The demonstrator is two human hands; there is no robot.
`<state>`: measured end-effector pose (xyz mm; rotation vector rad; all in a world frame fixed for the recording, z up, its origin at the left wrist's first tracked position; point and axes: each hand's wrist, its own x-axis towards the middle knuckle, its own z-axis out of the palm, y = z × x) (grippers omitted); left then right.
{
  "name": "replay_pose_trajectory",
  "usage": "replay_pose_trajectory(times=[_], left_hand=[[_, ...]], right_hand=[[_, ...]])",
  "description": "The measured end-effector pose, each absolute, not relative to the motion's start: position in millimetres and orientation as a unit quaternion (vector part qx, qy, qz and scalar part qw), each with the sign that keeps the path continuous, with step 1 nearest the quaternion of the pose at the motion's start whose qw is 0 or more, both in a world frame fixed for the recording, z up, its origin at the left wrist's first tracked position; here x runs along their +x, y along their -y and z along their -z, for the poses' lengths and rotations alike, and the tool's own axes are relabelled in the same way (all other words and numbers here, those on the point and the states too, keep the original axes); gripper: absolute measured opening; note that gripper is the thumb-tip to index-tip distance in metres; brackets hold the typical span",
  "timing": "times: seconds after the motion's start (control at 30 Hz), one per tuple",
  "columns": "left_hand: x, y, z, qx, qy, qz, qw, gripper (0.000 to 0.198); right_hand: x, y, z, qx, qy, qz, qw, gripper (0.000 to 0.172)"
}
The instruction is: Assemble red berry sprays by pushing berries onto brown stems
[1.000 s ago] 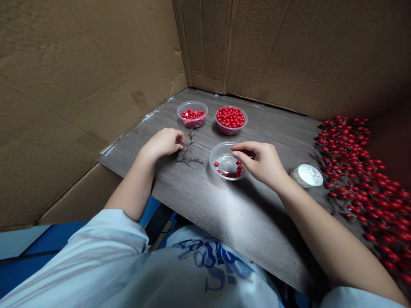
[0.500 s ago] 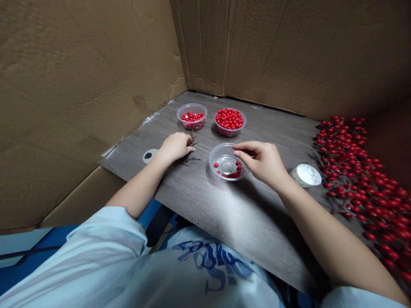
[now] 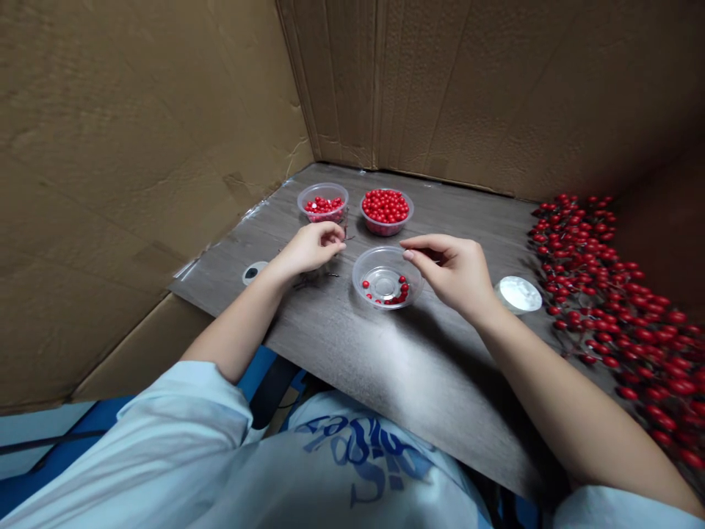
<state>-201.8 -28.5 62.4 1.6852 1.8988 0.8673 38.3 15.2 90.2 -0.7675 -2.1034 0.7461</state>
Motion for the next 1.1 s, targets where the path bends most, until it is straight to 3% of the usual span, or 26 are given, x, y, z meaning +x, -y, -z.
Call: replay_pose_trajectory(times=[0.2,0.53,0.8,1.1], left_hand=[[-160,26,-92,0.571,-0.596,-0.416,0.381,0.018],[-105,27,-90,0.552,-0.514,-0.471,0.457,0.008],[-99,35,-74,0.564,-0.468,-0.560,0.386,0.017],[-99,37,-67,0.609,-0.467,-0.570,0.293,0.013]], right_hand=[[47,-12,-93,-0.310,0.795,-0.309,0.420,0.017],[61,-12,-70,-0.321,0.687,-0.451,0.470,0.016],[56,0,-72,-0.279,0.568,-0.620,0.464,0.024],[53,3,-71,-0.288,0.537,-0.656,0.445,0.028]])
